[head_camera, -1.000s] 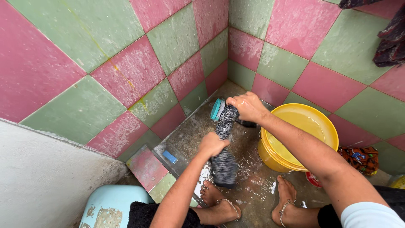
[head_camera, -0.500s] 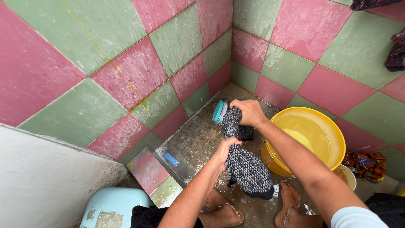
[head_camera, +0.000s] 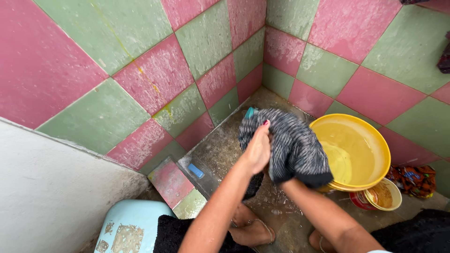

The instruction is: The person washes clothing by hand on a tiled floor, using a brush, soap from a container, and water from a bucket and tap, then wrings the item out.

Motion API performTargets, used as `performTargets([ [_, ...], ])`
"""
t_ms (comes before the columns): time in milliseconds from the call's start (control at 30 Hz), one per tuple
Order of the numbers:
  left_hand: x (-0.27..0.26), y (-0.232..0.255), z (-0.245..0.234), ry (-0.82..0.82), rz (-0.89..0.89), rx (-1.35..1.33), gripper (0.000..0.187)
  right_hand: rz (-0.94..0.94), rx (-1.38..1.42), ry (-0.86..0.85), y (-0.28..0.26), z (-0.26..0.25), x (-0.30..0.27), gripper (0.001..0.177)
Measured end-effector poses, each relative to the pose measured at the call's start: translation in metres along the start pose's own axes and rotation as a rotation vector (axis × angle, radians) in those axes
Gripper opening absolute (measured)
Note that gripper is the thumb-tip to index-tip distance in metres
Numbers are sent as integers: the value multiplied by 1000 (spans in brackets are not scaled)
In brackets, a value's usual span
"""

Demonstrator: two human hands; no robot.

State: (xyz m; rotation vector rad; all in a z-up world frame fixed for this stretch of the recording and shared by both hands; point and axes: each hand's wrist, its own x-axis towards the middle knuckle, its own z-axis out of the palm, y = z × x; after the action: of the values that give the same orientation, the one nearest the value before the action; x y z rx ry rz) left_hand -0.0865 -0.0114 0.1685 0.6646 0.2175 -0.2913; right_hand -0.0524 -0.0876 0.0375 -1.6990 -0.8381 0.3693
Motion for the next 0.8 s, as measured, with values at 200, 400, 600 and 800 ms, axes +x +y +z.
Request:
performTargets([
  [200, -23, 34, -39, 222, 770, 682, 34, 177, 553, -122, -15, -44, 11, 47],
  [400, -39, 30, -43, 486, 1030, 1416, 80, 350, 1455, -529, -69, -86, 20, 43],
  [600, -9, 20, -33, 518, 1305, 1305, 114, 337, 1553, -1009, -97, -71, 0, 52],
  [800, -29, 61, -56, 559, 1188, 1603, 113, 444, 925, -819, -54, -92, -23, 85],
])
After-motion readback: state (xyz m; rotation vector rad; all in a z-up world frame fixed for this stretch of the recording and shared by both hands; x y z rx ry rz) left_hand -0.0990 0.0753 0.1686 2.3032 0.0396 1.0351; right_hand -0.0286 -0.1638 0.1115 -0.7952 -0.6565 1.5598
